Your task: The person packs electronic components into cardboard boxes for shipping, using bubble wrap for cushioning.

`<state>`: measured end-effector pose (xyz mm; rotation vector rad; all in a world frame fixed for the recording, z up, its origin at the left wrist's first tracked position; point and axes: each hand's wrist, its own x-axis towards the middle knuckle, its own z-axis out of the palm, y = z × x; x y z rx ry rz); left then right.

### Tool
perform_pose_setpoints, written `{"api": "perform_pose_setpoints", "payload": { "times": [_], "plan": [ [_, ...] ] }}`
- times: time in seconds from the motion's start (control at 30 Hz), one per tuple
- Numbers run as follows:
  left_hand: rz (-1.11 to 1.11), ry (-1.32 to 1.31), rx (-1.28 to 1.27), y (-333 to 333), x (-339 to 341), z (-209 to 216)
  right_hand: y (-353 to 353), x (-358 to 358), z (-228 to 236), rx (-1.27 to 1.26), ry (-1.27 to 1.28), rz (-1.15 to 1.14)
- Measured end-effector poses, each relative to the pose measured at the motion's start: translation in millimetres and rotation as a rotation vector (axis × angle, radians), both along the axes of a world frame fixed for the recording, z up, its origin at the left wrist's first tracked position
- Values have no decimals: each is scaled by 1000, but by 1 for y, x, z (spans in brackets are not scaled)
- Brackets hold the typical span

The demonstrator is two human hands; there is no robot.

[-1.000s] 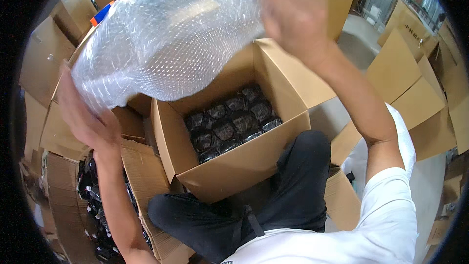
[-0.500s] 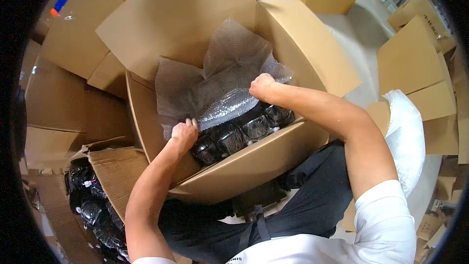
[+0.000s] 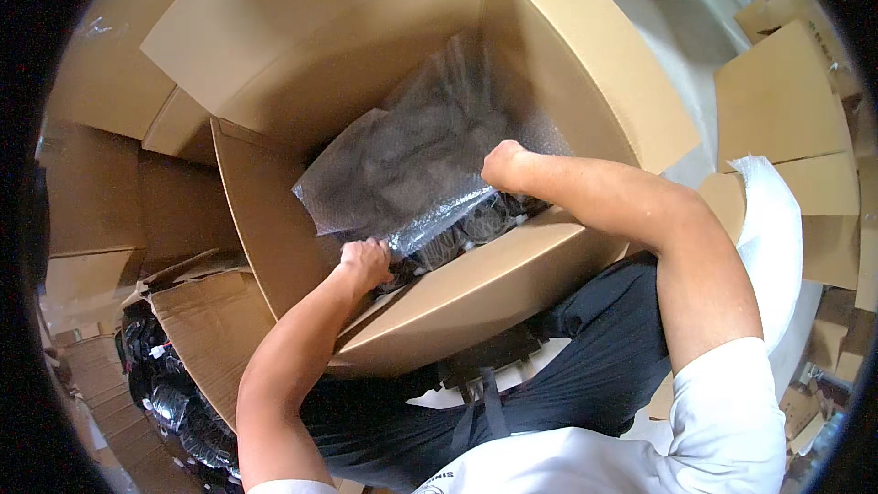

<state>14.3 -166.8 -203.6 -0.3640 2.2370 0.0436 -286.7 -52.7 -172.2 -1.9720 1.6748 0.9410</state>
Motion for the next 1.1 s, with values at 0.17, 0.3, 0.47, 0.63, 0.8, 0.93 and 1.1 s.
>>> {"api": "perform_pose_setpoints", "payload": {
  "times": [0.17, 0.3, 0.47, 0.63, 0.8, 0.93, 1.1],
  "plan": [
    [-68, -12, -44, -9, -5, 0, -4, -9, 12, 62, -34, -32],
    [-121, -92, 49, -13, -2, -19, -2, -13, 5, 50, -77, -28],
    [4, -39, 423, -20, -39, 8, 10, -3, -6, 116, -35, 10],
    [439, 160, 131, -74, -69, 5, 13, 0, -6, 170, -35, 16],
    [319, 255, -23, -133, -10, -47, 8, 15, -23, 186, -76, -30],
    [415, 465, -154, -99, -59, -5, 25, -1, -20, 265, -52, -63],
    [190, 186, 292, -51, -70, -31, 15, 8, -5, 447, -84, 72]
  ]
}}
